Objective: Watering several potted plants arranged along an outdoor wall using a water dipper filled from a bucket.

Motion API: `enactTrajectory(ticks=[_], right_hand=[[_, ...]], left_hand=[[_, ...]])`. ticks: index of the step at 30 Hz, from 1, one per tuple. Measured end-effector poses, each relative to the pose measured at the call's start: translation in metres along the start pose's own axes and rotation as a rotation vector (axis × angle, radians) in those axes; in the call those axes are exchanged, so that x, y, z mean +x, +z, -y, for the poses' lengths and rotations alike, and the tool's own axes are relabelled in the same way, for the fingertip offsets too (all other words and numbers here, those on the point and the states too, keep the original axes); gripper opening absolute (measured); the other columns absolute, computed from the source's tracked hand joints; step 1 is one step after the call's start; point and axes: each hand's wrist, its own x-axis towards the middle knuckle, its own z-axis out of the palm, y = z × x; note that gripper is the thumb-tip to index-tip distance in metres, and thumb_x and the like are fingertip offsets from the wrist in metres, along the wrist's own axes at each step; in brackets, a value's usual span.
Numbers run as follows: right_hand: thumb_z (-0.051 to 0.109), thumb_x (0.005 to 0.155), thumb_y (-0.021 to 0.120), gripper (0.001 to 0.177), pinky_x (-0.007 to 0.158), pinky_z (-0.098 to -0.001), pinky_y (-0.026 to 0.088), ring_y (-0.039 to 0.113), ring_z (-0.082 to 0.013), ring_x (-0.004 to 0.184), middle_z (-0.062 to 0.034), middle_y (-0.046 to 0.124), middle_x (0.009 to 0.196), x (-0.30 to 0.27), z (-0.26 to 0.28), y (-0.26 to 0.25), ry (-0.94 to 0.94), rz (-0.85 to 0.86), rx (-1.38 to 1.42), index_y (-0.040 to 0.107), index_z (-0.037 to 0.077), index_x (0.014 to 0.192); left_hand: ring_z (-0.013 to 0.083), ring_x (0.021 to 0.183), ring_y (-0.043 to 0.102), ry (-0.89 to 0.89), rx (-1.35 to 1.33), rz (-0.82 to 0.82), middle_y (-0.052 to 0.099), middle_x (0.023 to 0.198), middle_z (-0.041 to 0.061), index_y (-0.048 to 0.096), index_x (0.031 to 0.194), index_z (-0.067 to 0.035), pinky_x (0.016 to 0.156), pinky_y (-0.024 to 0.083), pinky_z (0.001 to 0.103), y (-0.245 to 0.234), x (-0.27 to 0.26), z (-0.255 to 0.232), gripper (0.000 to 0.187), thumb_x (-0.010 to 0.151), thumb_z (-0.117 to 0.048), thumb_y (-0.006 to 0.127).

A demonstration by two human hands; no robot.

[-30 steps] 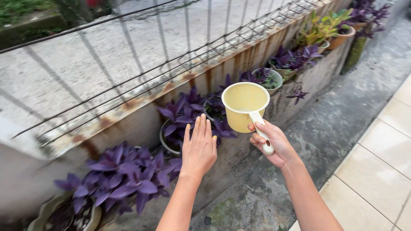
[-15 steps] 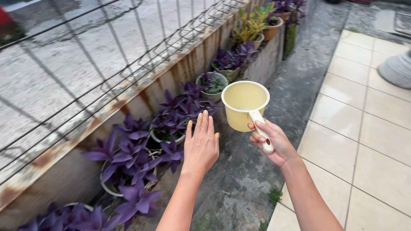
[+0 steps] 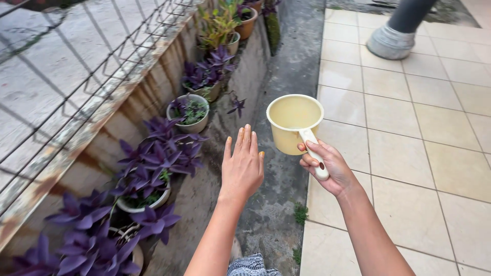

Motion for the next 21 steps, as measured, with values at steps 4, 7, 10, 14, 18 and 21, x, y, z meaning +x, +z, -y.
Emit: enactTrajectory(ticks=[4,7,10,14,18,21], right_hand=[[0.017,0.102,0.057,0.025,0.076,-0.0273,0.052,0.047,-0.0015,0.058,-0.0018,0.06,0.097,0.013,0.014,-0.022,-0.048,-0.074,0.015,0.057,0.0,0.121],[0.016,0.103,0.057,0.024,0.076,-0.0267,0.052,0.048,-0.0017,0.059,-0.0022,0.06,0.098,0.03,0.023,-0.038,-0.068,-0.113,0.023,0.056,0.0,0.121],[0.015,0.103,0.057,0.024,0.077,-0.0271,0.052,0.048,-0.0025,0.059,-0.0025,0.059,0.097,0.058,0.032,-0.054,-0.091,-0.129,0.042,0.055,-0.001,0.122],[0.015,0.103,0.057,0.025,0.075,-0.0274,0.051,0.048,-0.0028,0.058,-0.0047,0.06,0.097,0.103,0.049,-0.067,-0.112,-0.213,0.058,0.054,-0.002,0.122],[0.013,0.103,0.057,0.026,0.075,-0.0276,0.051,0.047,-0.003,0.058,-0.0046,0.06,0.097,0.15,0.067,-0.084,-0.151,-0.245,0.071,0.054,-0.002,0.124],[0.014,0.102,0.057,0.026,0.076,-0.0284,0.052,0.047,-0.0033,0.058,-0.0047,0.06,0.097,0.179,0.08,-0.089,-0.156,-0.321,0.078,0.054,-0.002,0.123]], left_hand=[[0.0248,0.153,0.025,0.063,-0.026,0.011,0.03,0.165,0.015,0.039,0.152,0.002,0.123,0.017,0.05,0.02,0.034,-0.01,0.061,0.101,-0.032,0.044],[0.0251,0.154,0.024,0.102,-0.052,0.015,0.029,0.165,0.015,0.039,0.152,0.002,0.123,0.016,0.05,0.035,0.067,-0.014,0.061,0.102,-0.032,0.044],[0.0256,0.154,0.023,0.131,-0.079,0.049,0.027,0.166,0.015,0.037,0.152,0.002,0.123,0.016,0.05,0.054,0.107,-0.014,0.061,0.103,-0.033,0.042],[0.0257,0.153,0.021,0.18,-0.064,0.06,0.025,0.166,0.015,0.035,0.153,0.001,0.123,0.014,0.05,0.08,0.163,-0.006,0.062,0.102,-0.032,0.04],[0.0257,0.153,0.021,0.215,-0.076,0.077,0.025,0.165,0.015,0.034,0.154,0.001,0.123,0.014,0.05,0.099,0.221,0.004,0.06,0.104,-0.032,0.038],[0.0255,0.154,0.021,0.248,-0.082,0.091,0.026,0.166,0.015,0.034,0.154,0.001,0.123,0.014,0.05,0.112,0.258,0.011,0.06,0.104,-0.032,0.038]])
